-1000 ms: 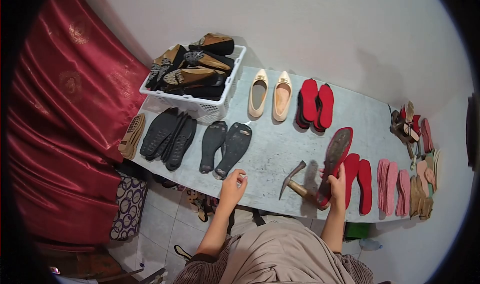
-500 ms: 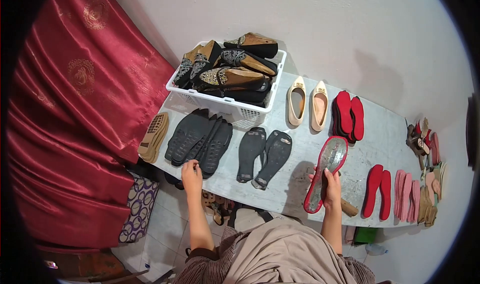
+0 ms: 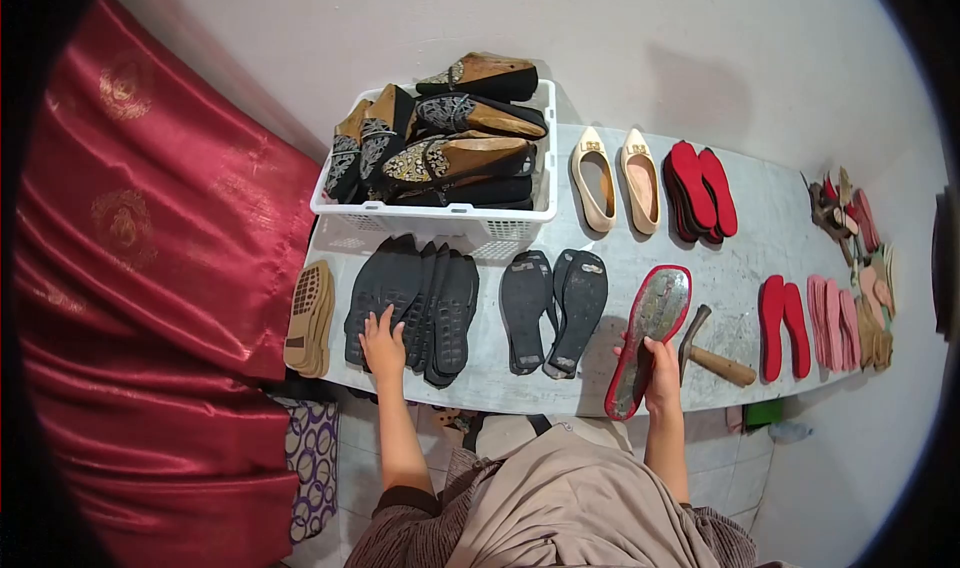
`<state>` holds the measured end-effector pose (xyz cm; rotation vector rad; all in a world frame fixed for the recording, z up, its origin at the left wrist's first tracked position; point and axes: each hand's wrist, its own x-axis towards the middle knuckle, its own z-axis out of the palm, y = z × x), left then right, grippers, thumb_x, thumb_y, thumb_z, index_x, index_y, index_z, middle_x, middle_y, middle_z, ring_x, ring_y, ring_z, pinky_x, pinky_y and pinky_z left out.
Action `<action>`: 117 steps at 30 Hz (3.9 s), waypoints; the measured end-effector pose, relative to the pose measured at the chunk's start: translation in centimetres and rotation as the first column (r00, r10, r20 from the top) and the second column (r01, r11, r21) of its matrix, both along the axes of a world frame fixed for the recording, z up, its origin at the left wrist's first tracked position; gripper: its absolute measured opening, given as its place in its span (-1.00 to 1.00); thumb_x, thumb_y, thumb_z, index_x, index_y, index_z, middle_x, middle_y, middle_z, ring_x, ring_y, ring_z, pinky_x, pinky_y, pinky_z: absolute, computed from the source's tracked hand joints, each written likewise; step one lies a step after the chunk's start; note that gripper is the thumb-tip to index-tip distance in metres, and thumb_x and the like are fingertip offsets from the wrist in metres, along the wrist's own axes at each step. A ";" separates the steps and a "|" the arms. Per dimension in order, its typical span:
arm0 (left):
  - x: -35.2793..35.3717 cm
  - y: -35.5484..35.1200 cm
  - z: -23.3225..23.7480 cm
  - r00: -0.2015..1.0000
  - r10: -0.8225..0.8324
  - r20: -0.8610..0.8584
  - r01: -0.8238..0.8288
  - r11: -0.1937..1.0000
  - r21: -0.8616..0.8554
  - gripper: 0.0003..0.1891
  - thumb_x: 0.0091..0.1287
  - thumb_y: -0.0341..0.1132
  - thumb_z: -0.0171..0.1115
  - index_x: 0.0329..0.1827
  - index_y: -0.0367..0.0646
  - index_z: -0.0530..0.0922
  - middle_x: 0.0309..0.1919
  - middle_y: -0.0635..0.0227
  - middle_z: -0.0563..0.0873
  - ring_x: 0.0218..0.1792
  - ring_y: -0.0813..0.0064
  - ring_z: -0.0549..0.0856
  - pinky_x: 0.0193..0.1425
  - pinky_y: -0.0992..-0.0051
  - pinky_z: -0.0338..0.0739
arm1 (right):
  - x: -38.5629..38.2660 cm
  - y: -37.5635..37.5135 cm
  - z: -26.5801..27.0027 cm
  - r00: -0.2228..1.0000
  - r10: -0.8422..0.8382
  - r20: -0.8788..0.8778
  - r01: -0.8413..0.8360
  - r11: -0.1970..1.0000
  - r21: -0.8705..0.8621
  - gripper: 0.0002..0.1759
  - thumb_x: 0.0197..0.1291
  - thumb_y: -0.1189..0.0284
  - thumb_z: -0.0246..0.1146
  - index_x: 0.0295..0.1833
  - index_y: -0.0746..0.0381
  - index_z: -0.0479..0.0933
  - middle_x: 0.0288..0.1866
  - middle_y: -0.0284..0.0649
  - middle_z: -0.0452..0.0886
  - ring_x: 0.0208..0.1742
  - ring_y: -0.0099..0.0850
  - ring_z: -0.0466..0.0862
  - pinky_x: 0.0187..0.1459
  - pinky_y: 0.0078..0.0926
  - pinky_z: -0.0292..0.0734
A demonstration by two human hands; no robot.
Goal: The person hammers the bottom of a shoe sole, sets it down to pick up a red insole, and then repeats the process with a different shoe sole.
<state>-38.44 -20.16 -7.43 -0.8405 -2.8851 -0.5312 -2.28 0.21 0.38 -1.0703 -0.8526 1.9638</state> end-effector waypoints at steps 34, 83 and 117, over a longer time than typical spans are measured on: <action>17.7 9.9 10.2 0.476 -0.775 0.415 0.515 0.628 0.583 -0.44 0.36 -0.25 0.04 0.40 -0.19 0.14 -0.28 0.23 0.45 -0.26 0.39 0.48 -0.09 0.46 0.39 | -7.1 -2.9 0.5 0.896 -0.084 -0.435 0.082 0.996 -0.024 -0.32 0.36 -0.04 -0.22 0.31 0.31 0.18 0.25 -0.14 0.36 0.24 -0.35 0.37 0.28 -0.39 0.21; 45.5 25.5 5.7 0.110 -0.710 0.695 0.158 0.703 0.693 -0.45 0.23 -0.33 0.26 0.18 -0.33 0.20 -0.28 0.16 0.62 -0.49 0.54 0.66 -0.43 0.58 0.57 | 17.8 16.4 0.7 0.958 -0.132 -0.255 0.104 0.987 -0.121 -0.49 0.27 0.00 0.04 0.00 0.26 0.36 -0.20 -0.15 0.56 -0.30 -0.41 0.62 -0.38 -0.42 0.64; 46.3 24.9 5.8 0.105 -0.787 0.608 -0.271 0.565 0.779 -0.46 0.17 -0.49 0.29 0.17 -0.30 0.23 0.00 0.18 0.45 0.05 0.45 0.51 0.12 0.49 0.45 | 17.0 17.3 0.7 0.951 -0.132 -0.280 0.126 0.991 -0.040 -0.50 0.23 0.11 0.15 0.01 0.32 0.30 -0.17 -0.11 0.54 -0.32 -0.39 0.63 -0.32 -0.36 0.67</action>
